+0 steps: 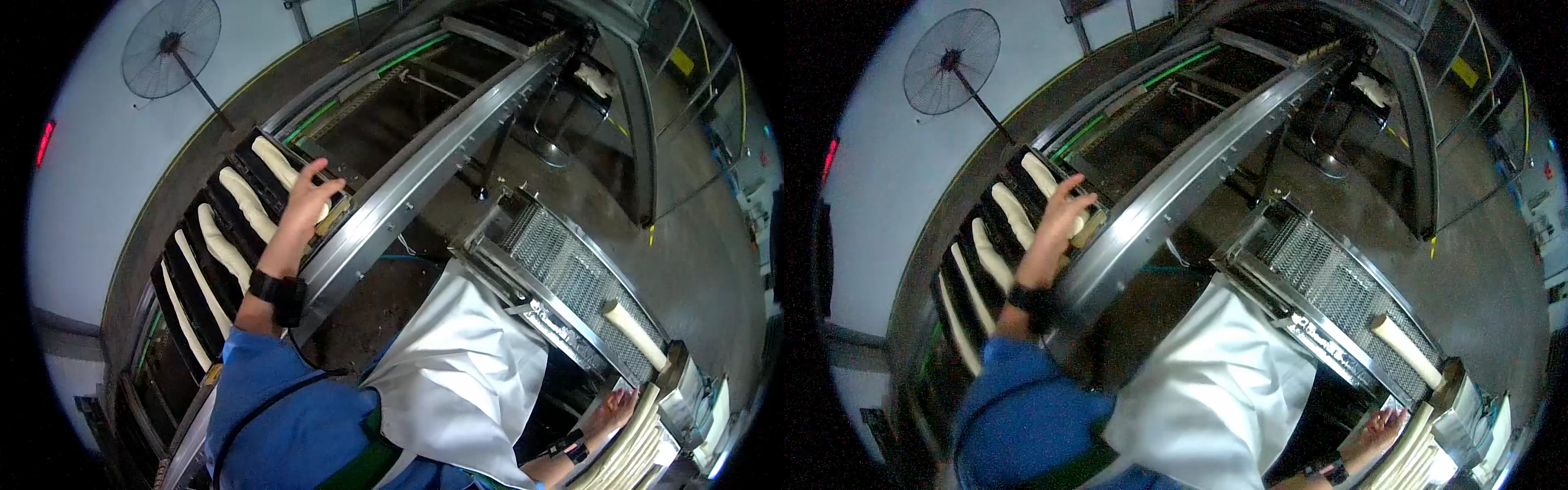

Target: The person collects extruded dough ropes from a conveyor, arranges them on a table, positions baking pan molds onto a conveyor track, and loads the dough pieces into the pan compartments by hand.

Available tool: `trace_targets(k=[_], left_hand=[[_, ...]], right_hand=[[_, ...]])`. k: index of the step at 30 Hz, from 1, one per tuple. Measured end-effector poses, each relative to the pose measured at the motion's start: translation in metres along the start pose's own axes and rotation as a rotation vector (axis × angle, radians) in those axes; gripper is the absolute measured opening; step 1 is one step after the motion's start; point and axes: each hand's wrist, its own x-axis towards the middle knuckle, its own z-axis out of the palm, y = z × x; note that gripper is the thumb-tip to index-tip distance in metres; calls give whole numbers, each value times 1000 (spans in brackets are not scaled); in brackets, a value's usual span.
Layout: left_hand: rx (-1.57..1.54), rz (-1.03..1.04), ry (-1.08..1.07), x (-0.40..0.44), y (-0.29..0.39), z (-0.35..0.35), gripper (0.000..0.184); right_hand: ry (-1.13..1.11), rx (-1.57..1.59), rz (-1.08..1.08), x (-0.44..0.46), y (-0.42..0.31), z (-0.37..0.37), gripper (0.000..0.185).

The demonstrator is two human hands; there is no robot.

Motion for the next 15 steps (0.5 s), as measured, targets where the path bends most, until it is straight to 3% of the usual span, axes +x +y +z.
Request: trace_targets(k=[2,4,5,7,8,9,12,13,15], left_hand=[[-19,-67,16,0,-15,-1,65],[-464,-60,138,0,-25,-16,67],[-440,3,194,17,-52,-37,63],[-600,-70,312,-1,-21,-44,60],[-509,9,395,-2,-32,-56,58],[-508,2,404,-10,-31,-59,58],[-351,14,420,-40,-20,-75,51],[-104,129,493,-41,-39,-91,48],[268,346,620,-37,-72,-127,52]], right_hand=[[-154,-16,-74,14,32,11,27],[-235,-107,-42,13,39,37,27],[-309,-206,-12,13,41,51,28],[-382,-343,-51,24,44,91,27],[-454,-476,-105,23,49,102,27],[-596,-633,-327,46,65,108,28],[-595,-1201,-845,53,82,138,44],[-570,-1380,-967,43,80,146,46],[-705,-1465,-888,58,82,160,56]])
